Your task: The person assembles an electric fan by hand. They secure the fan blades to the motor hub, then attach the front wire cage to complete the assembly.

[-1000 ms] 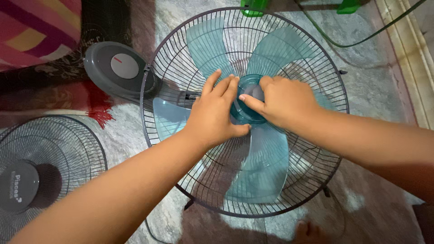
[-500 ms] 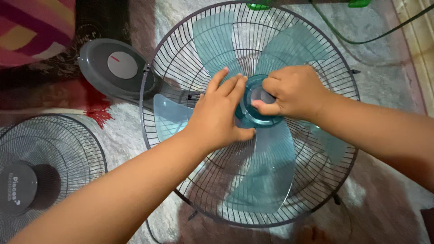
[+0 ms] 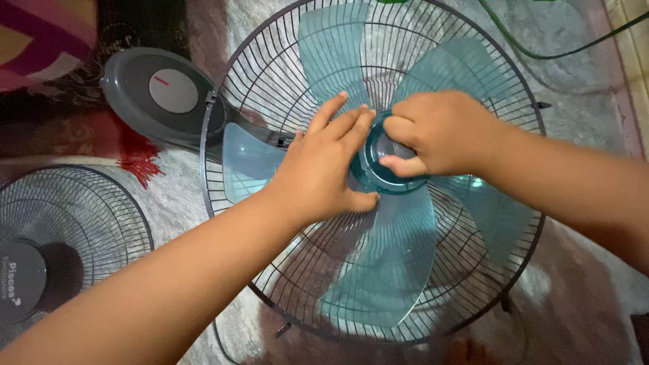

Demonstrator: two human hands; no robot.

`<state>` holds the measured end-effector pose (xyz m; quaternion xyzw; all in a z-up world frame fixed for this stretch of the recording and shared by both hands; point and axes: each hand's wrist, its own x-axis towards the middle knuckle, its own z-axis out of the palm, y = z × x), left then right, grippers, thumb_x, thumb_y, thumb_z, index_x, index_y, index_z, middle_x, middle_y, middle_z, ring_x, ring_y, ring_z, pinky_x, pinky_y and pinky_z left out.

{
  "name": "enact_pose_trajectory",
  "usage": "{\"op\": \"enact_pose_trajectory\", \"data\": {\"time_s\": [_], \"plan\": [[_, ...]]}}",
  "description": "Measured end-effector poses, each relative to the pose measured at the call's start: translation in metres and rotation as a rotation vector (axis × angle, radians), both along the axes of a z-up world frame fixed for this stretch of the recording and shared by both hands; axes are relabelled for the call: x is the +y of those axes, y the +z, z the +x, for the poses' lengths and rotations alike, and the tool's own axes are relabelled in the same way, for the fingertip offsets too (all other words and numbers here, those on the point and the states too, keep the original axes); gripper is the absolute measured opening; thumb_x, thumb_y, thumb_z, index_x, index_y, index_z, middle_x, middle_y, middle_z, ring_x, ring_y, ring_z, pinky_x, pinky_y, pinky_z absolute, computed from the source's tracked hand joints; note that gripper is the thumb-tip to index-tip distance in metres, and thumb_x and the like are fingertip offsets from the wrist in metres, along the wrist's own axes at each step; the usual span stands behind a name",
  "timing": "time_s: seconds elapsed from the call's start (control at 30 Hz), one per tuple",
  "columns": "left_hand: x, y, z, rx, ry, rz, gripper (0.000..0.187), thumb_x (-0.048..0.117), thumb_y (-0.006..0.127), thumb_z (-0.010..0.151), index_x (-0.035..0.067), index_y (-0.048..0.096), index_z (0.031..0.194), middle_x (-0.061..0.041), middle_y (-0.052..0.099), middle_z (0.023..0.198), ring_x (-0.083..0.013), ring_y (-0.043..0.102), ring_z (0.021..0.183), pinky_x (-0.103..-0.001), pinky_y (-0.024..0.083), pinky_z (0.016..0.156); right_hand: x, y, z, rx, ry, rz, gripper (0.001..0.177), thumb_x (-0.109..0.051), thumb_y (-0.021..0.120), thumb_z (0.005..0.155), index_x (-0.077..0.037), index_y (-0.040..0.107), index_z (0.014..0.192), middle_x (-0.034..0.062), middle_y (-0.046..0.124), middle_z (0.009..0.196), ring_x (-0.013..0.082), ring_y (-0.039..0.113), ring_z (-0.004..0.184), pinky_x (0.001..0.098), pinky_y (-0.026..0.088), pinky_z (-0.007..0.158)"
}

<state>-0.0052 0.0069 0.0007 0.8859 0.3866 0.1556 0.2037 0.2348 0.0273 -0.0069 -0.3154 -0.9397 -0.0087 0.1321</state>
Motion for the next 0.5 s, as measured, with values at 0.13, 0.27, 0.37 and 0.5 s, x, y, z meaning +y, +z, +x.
{"op": "enact_pose_trajectory", "data": {"time_s": [0.13,0.27,0.37,0.5], "plan": [[-0.002,-0.004,0.002,-0.05,0.014,0.062,0.112,0.038,0.095,0.049,0.001,0.047,0.144,-0.014,0.05,0.149,-0.04,0.03,0.148,-0.063,0.045,0.104,-0.021,0.002,-0.011,-0.092,-0.262,0.06,0.043,-0.051,0.069,0.085,-0.007,0.068,0.084,0.0075,0.066,0.075,0.028,0.067,0.067,0.0422,0.052,0.054],[-0.007,-0.005,0.005,-0.034,0.056,0.054,0.111,0.038,0.095,0.05,0.001,0.048,0.143,-0.013,0.05,0.148,-0.0398,0.03,0.148,-0.062,0.045,0.102,-0.035,0.007,-0.024,-0.148,-0.513,-0.013,0.051,-0.056,0.062,0.093,-0.007,0.072,0.086,0.0126,0.072,0.078,0.0314,0.069,0.066,0.0451,0.054,0.052],[-0.011,-0.004,0.007,-0.04,0.086,0.029,0.11,0.039,0.094,0.052,0.0,0.046,0.144,-0.014,0.049,0.148,-0.04,0.028,0.149,-0.062,0.047,0.102,-0.038,0.009,-0.031,-0.167,-0.645,-0.128,0.059,-0.061,0.057,0.096,-0.005,0.072,0.084,0.0149,0.071,0.075,0.0339,0.069,0.062,0.0469,0.054,0.053],[-0.02,-0.002,0.011,0.029,0.157,0.006,0.112,0.041,0.095,0.054,0.002,0.044,0.145,-0.015,0.044,0.151,-0.0394,0.024,0.148,-0.075,0.041,0.095,-0.039,0.008,-0.031,-0.144,-0.658,-0.112,0.06,-0.061,0.059,0.094,-0.005,0.072,0.077,0.0147,0.069,0.067,0.0336,0.068,0.056,0.0469,0.053,0.049]]}}
